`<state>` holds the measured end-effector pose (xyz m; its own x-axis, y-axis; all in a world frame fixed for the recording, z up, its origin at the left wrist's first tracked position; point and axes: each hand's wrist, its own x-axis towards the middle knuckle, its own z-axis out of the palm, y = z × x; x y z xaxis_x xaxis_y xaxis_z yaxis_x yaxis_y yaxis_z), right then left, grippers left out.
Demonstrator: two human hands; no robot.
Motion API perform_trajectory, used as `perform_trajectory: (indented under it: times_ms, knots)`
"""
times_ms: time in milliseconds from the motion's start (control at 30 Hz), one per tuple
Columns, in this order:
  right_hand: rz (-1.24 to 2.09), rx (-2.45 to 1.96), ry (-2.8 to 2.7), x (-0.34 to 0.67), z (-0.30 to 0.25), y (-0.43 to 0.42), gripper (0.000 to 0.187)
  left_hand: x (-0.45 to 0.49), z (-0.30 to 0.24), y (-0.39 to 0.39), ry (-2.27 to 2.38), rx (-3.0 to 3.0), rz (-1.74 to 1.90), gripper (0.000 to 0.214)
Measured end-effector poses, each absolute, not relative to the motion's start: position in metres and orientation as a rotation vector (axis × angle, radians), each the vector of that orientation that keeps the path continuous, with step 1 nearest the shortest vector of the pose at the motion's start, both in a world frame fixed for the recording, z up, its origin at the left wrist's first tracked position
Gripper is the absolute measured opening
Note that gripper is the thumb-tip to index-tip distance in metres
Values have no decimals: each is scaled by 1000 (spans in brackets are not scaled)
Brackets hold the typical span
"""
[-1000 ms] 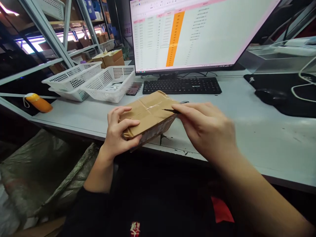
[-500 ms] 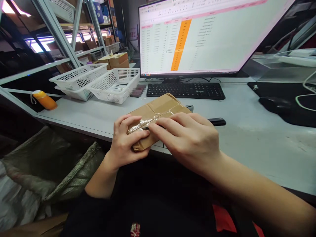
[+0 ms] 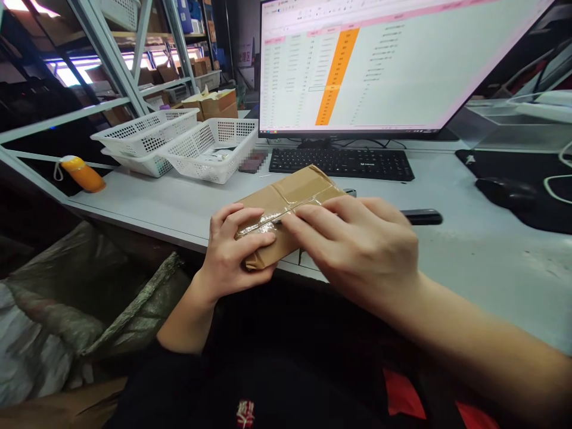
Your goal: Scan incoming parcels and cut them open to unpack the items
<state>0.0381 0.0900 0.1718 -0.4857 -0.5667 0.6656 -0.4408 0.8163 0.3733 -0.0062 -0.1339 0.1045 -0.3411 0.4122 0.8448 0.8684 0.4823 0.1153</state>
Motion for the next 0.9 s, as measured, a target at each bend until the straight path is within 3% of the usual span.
perform_trajectory:
  times_ms: [233,433,567,667,800,900]
  knots:
    - [-87,583,-2231,29,176,119,30,-15,107,-132,-1971,-1084,-750,35]
    - [-432,321,-2091,-8,166,206,31,-25,106,-138,-1915,-1155,-858,37]
    - [-273,-174,-2487,-38,134,296,37,-38,101,-140,-1932,-1178,-946,36]
    - [-169,-451,-2738,-40,101,329,32,-53,101,-140,-1979,-1202,-1031,34]
    - [-54,-516,-2863,-42,84,331,31,-65,117,-148,-2124,-1284,-1091,44]
    - [242,-335,-2724,-42,106,302,36,-65,145,-150,-2306,-1297,-1028,43]
